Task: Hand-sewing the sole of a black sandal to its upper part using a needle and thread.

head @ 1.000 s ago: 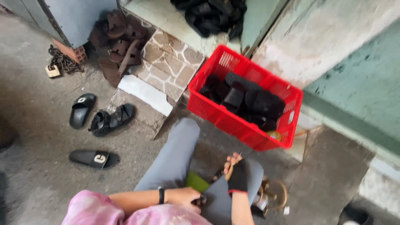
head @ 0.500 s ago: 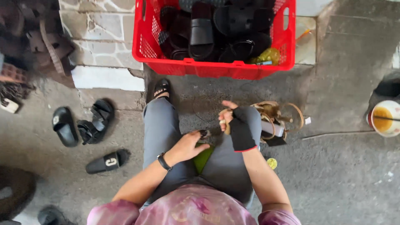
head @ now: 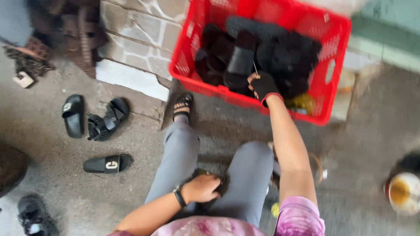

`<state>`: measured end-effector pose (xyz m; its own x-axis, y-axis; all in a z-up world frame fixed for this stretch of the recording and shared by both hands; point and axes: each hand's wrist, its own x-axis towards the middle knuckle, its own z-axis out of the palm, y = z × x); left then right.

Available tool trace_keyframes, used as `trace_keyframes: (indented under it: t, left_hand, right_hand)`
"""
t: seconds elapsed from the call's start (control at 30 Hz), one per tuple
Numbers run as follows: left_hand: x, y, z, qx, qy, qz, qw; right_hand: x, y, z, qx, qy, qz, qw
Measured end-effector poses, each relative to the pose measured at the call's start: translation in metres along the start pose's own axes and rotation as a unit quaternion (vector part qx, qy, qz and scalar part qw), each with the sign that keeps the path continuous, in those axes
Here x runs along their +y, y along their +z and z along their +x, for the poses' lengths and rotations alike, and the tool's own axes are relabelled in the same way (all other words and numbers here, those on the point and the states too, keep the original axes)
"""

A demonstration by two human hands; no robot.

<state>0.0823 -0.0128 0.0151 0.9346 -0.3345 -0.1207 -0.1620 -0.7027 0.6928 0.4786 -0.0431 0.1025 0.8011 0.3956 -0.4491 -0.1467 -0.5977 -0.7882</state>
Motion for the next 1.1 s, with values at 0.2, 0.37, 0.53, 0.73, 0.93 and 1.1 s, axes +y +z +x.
trace_keyframes:
  t: [0.2,0.37,0.53,0.73,0.93,1.1]
  left_hand:
    - [0.003,-0.003,0.001,-0.039,-0.032,-0.022,0.998]
    - [0.002,-0.003,0.007,-0.07,-0.023,-0.028,0.997]
    - [-0.004,0.005,0.01,-0.055,0.0,-0.008,0.998]
    - [0.035,-0.052,0.014,0.112,0.01,-0.032,0.993]
    - [0.068,-0.099,-0.025,0.459,0.0,-0.206,0.864]
    - [0.108,-0.129,-0.049,0.517,0.126,-0.126,0.837]
  right_hand:
    - [0.052,0.043,0.099,0.048,0.125,0.038,0.99]
    - [0.015,0.049,0.068,0.08,0.151,0.192,0.966]
    - [-0.033,0.028,0.008,0.027,0.131,0.363,0.922]
    - [-0.032,0.003,-0.147,-0.002,0.037,0.416,0.908]
    - [0.071,0.024,-0.302,0.073,-0.063,0.387,0.917]
    - [0.141,0.078,-0.394,0.07,-0.101,0.342,0.932]
